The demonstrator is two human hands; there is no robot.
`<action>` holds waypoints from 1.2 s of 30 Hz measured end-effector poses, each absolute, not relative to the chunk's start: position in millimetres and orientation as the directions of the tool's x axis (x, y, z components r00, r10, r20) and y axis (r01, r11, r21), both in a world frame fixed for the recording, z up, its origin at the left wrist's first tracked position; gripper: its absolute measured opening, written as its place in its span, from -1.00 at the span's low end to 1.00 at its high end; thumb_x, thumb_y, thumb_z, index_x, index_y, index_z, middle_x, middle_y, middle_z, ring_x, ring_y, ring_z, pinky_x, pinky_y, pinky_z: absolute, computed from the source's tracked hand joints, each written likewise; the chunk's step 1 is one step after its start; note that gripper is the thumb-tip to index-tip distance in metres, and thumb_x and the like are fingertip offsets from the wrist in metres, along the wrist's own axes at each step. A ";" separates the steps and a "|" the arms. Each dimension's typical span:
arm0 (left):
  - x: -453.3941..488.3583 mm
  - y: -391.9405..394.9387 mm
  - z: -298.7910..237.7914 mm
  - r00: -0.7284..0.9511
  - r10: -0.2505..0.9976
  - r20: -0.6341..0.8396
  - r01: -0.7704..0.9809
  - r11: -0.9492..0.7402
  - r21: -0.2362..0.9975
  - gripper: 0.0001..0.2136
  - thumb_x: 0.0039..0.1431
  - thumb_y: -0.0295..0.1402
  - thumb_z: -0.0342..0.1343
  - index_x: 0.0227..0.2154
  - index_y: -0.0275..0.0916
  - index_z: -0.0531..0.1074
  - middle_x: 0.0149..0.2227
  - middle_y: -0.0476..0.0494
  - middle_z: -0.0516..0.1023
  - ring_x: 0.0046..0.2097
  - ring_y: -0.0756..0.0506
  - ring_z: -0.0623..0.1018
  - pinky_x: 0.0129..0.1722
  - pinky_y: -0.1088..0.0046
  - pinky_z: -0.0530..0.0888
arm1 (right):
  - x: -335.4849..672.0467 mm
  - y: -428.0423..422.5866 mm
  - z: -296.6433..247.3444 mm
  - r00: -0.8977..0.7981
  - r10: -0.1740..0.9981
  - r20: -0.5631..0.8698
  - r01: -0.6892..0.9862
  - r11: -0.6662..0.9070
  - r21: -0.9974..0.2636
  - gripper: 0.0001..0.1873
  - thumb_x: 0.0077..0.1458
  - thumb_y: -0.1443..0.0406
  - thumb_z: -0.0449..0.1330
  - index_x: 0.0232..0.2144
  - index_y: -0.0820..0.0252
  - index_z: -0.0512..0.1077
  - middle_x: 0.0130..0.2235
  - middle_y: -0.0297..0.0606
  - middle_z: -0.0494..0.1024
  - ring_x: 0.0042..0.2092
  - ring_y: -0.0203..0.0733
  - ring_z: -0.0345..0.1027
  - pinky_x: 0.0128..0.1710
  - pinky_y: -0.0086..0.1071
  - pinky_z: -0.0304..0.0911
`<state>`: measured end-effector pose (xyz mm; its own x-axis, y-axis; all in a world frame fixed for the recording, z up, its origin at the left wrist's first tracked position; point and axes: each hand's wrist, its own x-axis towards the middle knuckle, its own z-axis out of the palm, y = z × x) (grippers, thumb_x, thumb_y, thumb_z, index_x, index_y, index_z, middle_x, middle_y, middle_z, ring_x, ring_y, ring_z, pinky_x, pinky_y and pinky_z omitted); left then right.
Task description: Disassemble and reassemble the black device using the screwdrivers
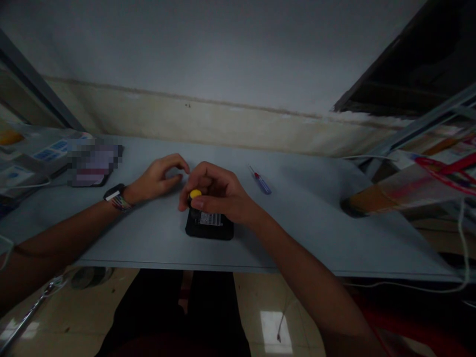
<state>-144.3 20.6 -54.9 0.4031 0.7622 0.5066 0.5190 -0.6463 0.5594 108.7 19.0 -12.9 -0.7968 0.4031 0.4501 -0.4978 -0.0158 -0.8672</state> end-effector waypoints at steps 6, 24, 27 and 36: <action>-109.6 -7.0 -61.9 0.601 0.641 0.477 0.356 -0.749 0.558 -0.74 0.27 -0.38 0.23 0.00 -0.21 0.45 -0.03 -0.21 0.53 0.01 -0.22 0.55 0.06 0.17 0.54 | 106.7 18.9 -8.5 -0.742 0.370 0.559 -0.544 0.155 -0.824 -0.81 0.24 0.39 0.40 -0.13 0.16 0.51 -0.25 -0.27 0.70 -0.38 -0.40 0.47 -0.35 -0.54 0.36; -103.2 -6.0 -76.6 0.627 0.645 0.437 0.309 -0.721 0.620 -0.67 0.27 -0.36 0.21 0.08 -0.21 0.45 0.03 -0.28 0.51 0.04 -0.25 0.54 0.11 0.04 0.55 | 110.2 14.8 -11.0 -0.770 0.411 0.488 -0.494 0.101 -0.864 -0.77 0.27 0.20 0.39 -0.13 0.24 0.65 -0.29 -0.22 0.65 -0.37 -0.34 0.39 -0.37 -0.49 0.31; -102.2 -6.5 -75.8 0.612 0.664 0.430 0.313 -0.702 0.640 -0.69 0.27 -0.36 0.20 0.06 -0.23 0.44 0.03 -0.29 0.52 0.05 -0.25 0.54 0.11 0.04 0.55 | 108.4 14.8 -12.4 -0.774 0.393 0.497 -0.500 0.104 -0.860 -0.77 0.25 0.31 0.41 -0.05 0.16 0.56 -0.27 -0.27 0.65 -0.25 -0.29 0.50 -0.22 -0.43 0.39; -101.1 -7.3 -75.6 0.606 0.680 0.413 0.327 -0.686 0.650 -0.70 0.27 -0.31 0.26 0.03 -0.22 0.43 0.02 -0.27 0.52 0.04 -0.23 0.54 0.12 0.07 0.56 | 103.4 19.2 -15.4 -0.725 0.382 0.574 -0.564 0.149 -0.812 -0.78 0.25 0.36 0.38 -0.05 0.08 0.62 -0.28 -0.27 0.67 -0.34 -0.30 0.50 -0.24 -0.39 0.48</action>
<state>-101.1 -7.3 -75.6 0.6058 0.6801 0.4130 0.3271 -0.6861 0.6498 103.4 19.2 -15.4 -0.7246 0.3821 0.5735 -0.5640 0.1494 -0.8121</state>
